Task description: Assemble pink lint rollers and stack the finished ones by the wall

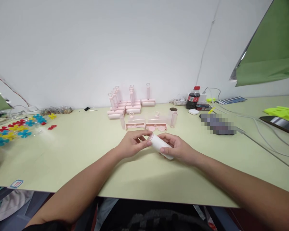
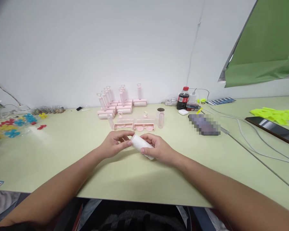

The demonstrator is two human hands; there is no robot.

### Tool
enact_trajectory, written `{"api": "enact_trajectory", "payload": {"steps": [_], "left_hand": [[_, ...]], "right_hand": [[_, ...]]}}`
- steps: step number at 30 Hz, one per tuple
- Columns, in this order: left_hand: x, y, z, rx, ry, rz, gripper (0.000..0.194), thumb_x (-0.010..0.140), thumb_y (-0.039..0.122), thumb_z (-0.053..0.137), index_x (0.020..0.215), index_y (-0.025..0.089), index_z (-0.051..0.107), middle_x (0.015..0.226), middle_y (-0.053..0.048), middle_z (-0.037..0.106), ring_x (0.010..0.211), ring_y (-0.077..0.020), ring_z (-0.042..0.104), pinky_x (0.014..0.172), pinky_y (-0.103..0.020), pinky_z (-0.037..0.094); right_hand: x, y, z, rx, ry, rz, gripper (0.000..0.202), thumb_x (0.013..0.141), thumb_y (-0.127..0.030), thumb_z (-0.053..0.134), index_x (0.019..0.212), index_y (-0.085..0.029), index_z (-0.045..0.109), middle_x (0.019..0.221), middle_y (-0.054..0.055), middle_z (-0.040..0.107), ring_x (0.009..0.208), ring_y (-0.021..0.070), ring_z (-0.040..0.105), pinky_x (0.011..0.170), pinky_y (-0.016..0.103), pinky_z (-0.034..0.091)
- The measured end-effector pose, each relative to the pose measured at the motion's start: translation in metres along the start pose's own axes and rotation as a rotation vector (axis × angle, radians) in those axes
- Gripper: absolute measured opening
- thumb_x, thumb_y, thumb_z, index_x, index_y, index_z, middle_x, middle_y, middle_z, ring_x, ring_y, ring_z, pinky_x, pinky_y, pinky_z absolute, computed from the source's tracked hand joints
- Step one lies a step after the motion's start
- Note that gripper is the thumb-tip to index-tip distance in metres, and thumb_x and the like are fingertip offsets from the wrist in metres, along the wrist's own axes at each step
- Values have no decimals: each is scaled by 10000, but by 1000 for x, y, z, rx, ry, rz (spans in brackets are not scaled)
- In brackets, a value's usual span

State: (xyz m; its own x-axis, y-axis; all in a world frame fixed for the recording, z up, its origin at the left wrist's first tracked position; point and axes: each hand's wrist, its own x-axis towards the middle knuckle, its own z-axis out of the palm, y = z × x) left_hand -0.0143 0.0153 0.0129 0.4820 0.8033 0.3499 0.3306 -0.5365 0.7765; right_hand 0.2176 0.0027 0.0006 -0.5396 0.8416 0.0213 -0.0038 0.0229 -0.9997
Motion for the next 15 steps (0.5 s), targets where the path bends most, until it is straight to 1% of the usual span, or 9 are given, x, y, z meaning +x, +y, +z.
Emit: {"api": "enact_trajectory", "payload": {"steps": [2,4,7,9,10,11,13,14,15], "left_hand": [[-1,2,0,-4,10,27,471,861,469,616,1256,213,601,1246,-106,633,887,-181,661,670,-263,549],[-2,2,2,-20,66,60,530,872,469,591,1344,241,505,1360,-120,524,946,-182,632,685,-263,547],[-4,1,5,-32,270,78,660,861,499,572,1437,284,332,1473,-129,342,1038,-192,572,745,-284,546],[-4,1,6,-17,404,62,711,851,530,554,1459,301,267,1488,-127,300,1083,-206,540,766,-296,543],[-5,3,6,-5,383,56,693,852,534,547,1451,300,289,1475,-125,325,1082,-210,539,768,-300,542],[-5,5,6,5,293,55,657,853,527,550,1431,293,342,1450,-123,369,1062,-210,551,762,-301,542],[-5,8,6,22,19,70,552,856,487,576,1354,269,478,1370,-117,476,993,-201,585,732,-294,540],[-4,9,6,32,-92,80,500,860,461,584,1314,258,528,1331,-113,518,962,-195,599,714,-287,538],[-3,9,5,51,-142,84,462,868,439,582,1289,250,555,1304,-109,545,946,-191,607,704,-282,536]], "right_hand": [[0,-1,0,-25,20,-15,508,703,-460,777,1081,-177,587,881,28,604,663,133,554,558,245,433],[0,-3,1,-40,44,-17,515,695,-470,775,1075,-176,589,876,31,600,681,145,566,568,253,441],[0,-6,2,-37,79,-4,552,681,-489,773,1101,-187,582,895,40,604,690,159,582,581,272,462],[0,-6,2,-26,103,7,582,677,-502,769,1128,-192,573,897,48,613,692,169,592,581,283,474],[0,-6,1,-21,118,4,590,677,-505,767,1137,-191,570,900,52,618,698,174,599,579,284,476],[0,-5,1,-19,132,-5,591,677,-502,768,1138,-190,570,909,56,626,710,180,607,583,286,480],[1,-2,1,-23,157,-34,569,676,-484,773,1120,-186,576,946,65,642,752,190,622,618,293,491],[1,-1,0,-23,163,-48,554,678,-472,775,1109,-186,579,972,69,647,776,193,628,645,299,496],[1,0,0,-18,168,-55,546,681,-460,775,1111,-188,576,993,70,649,793,194,631,669,305,498]]}}
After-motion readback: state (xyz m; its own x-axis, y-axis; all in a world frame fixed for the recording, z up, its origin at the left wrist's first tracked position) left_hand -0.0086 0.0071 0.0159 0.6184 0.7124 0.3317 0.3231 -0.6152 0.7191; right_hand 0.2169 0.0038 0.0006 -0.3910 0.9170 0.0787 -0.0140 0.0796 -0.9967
